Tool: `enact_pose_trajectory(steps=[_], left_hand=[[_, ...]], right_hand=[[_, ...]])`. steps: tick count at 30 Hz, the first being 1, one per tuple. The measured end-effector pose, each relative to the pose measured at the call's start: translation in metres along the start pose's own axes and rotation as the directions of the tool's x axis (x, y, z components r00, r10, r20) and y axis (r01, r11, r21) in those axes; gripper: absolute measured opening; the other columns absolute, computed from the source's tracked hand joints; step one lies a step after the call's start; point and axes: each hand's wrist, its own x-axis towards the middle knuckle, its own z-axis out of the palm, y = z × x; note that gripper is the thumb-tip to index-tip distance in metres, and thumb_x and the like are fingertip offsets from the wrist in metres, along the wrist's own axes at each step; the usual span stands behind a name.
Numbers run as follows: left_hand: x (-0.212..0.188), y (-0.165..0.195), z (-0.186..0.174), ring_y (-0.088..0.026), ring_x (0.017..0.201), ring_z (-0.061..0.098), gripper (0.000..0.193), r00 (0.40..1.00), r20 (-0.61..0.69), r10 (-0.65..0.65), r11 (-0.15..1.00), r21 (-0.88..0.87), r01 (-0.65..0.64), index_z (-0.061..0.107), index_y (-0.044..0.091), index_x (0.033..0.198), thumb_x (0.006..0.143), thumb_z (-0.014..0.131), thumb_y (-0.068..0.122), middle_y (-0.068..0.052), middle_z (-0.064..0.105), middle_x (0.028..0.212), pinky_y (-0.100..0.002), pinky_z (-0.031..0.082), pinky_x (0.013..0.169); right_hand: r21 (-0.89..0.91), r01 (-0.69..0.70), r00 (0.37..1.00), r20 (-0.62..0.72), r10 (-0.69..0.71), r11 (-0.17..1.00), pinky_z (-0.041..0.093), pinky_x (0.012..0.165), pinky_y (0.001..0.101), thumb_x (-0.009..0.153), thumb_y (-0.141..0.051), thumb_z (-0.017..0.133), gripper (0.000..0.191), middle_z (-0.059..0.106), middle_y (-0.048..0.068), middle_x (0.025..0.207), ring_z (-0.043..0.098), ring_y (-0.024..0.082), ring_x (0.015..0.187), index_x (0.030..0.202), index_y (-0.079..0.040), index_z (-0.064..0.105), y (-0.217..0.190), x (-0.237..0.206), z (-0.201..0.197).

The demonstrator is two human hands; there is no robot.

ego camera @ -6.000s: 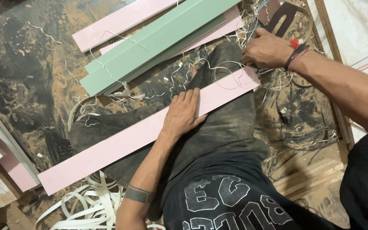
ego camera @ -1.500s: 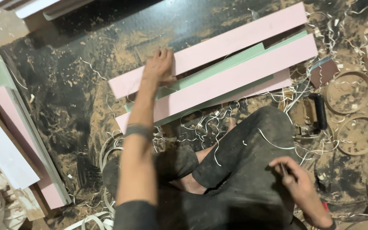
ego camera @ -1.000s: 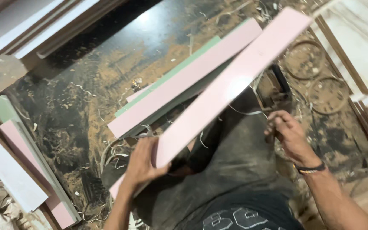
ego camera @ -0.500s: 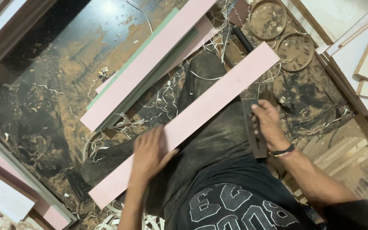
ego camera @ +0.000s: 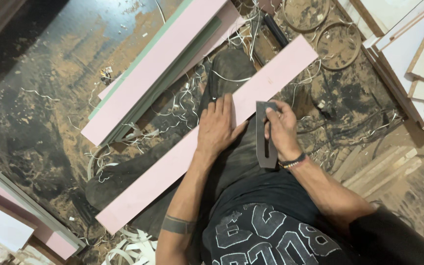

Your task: The person sits on the workshop floor and strips white plastic edge banding off long colored boards, pulling the thin strip away by hand and with a small blade tool. They work through green, pink and white boards one at a time and stack the stripped boards on the table.

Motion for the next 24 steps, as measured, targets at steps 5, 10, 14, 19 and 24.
enact_pose_trajectory(steps=[5, 10, 14, 19, 24], left_hand=[[0.005, -0.005, 0.001, -0.034, 0.101, 0.059, 0.090, 1.000, -0.008, 0.007, 1.000, -0.025, -0.007, 0.044, -0.005, 0.141, 0.077, 0.080, 0.047, -0.017, 0.061, 0.116, -0.044, 0.048, 0.081], [0.004, -0.005, -0.001, -0.033, 0.099, 0.059, 0.090, 1.000, 0.006, -0.002, 1.000, -0.021, 0.003, 0.044, -0.005, 0.142, 0.079, 0.081, 0.046, -0.017, 0.061, 0.117, -0.044, 0.048, 0.080], [0.002, -0.006, -0.001, -0.034, 0.098, 0.059, 0.093, 1.000, 0.005, 0.005, 0.999, -0.034, -0.005, 0.044, -0.006, 0.141, 0.074, 0.081, 0.047, -0.017, 0.060, 0.115, -0.044, 0.048, 0.080], [0.003, -0.006, 0.000, -0.034, 0.100, 0.058, 0.090, 1.000, 0.004, 0.007, 0.999, -0.035, -0.007, 0.043, -0.005, 0.143, 0.079, 0.081, 0.046, -0.017, 0.060, 0.117, -0.044, 0.048, 0.081], [0.001, -0.006, -0.003, -0.034, 0.099, 0.058, 0.092, 1.000, 0.026, -0.004, 0.999, -0.045, 0.005, 0.043, -0.005, 0.142, 0.076, 0.081, 0.047, -0.017, 0.060, 0.114, -0.044, 0.048, 0.081]], right_hand=[[0.008, -0.007, 1.000, -0.010, 0.007, 1.000, 0.041, 0.042, 0.0209, 0.103, -0.014, 0.060, 0.033, 0.063, 0.007, 0.083, 0.052, 0.007, 0.049, 0.128, 0.004, 0.050, -0.001, 0.014, 0.003], [0.008, -0.010, 1.000, -0.006, 0.010, 1.000, 0.042, 0.044, 0.0213, 0.104, -0.014, 0.059, 0.031, 0.063, 0.007, 0.086, 0.053, 0.007, 0.052, 0.127, 0.005, 0.048, -0.007, 0.014, 0.004], [-0.133, -0.087, 0.996, 0.007, 0.089, 0.987, 0.041, 0.041, 0.0221, 0.103, -0.015, 0.056, 0.031, 0.062, 0.007, 0.084, 0.052, 0.008, 0.049, 0.126, 0.003, 0.047, -0.005, 0.009, 0.005], [-0.014, -0.011, 1.000, -0.019, 0.011, 1.000, 0.042, 0.043, 0.0216, 0.104, -0.013, 0.057, 0.032, 0.062, 0.008, 0.086, 0.052, 0.007, 0.051, 0.127, 0.006, 0.045, -0.006, 0.018, 0.002], [-0.003, -0.027, 0.999, -0.034, 0.027, 1.000, 0.040, 0.042, 0.0214, 0.104, -0.013, 0.057, 0.032, 0.061, 0.007, 0.086, 0.051, 0.007, 0.050, 0.127, 0.005, 0.046, -0.009, 0.018, -0.001]])
